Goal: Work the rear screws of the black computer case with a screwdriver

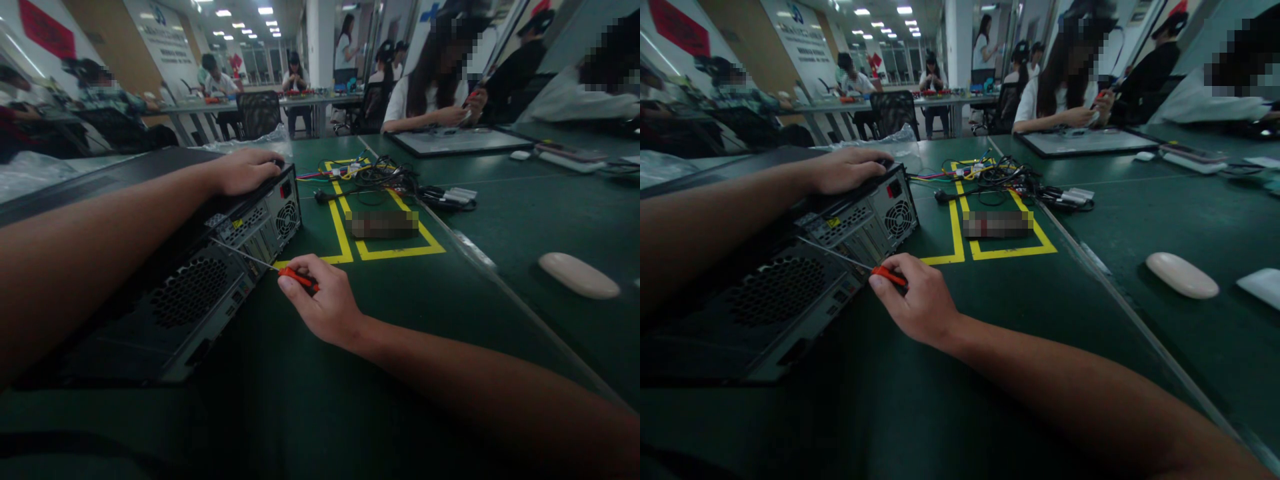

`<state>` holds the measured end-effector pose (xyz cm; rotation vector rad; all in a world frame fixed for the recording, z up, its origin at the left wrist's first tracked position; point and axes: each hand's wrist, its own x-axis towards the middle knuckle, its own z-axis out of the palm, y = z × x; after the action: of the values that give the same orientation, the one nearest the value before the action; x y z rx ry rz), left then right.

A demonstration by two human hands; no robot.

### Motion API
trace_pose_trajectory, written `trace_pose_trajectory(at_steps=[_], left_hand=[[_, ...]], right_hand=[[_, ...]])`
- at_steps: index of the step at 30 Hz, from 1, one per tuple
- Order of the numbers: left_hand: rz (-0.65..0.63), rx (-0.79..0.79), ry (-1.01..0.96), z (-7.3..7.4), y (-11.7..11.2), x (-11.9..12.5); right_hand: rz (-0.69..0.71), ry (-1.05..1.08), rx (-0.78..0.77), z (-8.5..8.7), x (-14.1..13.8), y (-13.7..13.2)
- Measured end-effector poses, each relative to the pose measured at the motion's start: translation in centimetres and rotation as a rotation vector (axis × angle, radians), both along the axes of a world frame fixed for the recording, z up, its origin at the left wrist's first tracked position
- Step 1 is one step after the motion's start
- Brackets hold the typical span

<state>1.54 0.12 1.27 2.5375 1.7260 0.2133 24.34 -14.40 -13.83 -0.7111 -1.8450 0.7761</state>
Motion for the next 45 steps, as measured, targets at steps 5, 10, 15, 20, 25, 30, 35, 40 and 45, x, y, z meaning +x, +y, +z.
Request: trace_pose_trajectory(at_steps=[5,10,15,20,25,30,35,40,45], left_hand=[[0.001,0.001,0.009,0.0,0.1,-0.1],[0.005,0.002,0.009,0.0,-0.1,0.0],[-0.004,0.006,-0.001,-0.3,0.6,-0.4],[-0.011,0.024,-0.034,-0.9,2.0,-1.3],[-0.012,0.03,-0.044,-1.3,2.5,-1.7],[-0.005,0.034,-0.068,-1.5,2.8,-1.9],[-0.005,0.032,-0.058,-1.4,2.6,-1.8],[0.014,0.027,-0.03,-1.2,2.2,-1.4],[0.017,0.019,-0.031,-1.0,2.0,-1.2]], right_hand=[[0.012,0.001,-0.005,0.0,0.0,0.1],[0.022,0.006,-0.032,-0.2,-0.2,0.0],[0.041,0.038,-0.046,-0.4,-0.2,-0.1],[0.024,0.028,0.008,-0.5,-0.2,0.0],[0.013,0.032,0.001,-0.7,-0.3,0.1],[0.005,0.031,-0.008,-0.7,-0.3,0.1],[0.014,0.018,-0.015,-0.4,-0.2,0.0],[0.007,0.025,-0.003,-0.3,-0.2,-0.1],[0.011,0.046,-0.001,-0.2,-0.2,-0.2]])
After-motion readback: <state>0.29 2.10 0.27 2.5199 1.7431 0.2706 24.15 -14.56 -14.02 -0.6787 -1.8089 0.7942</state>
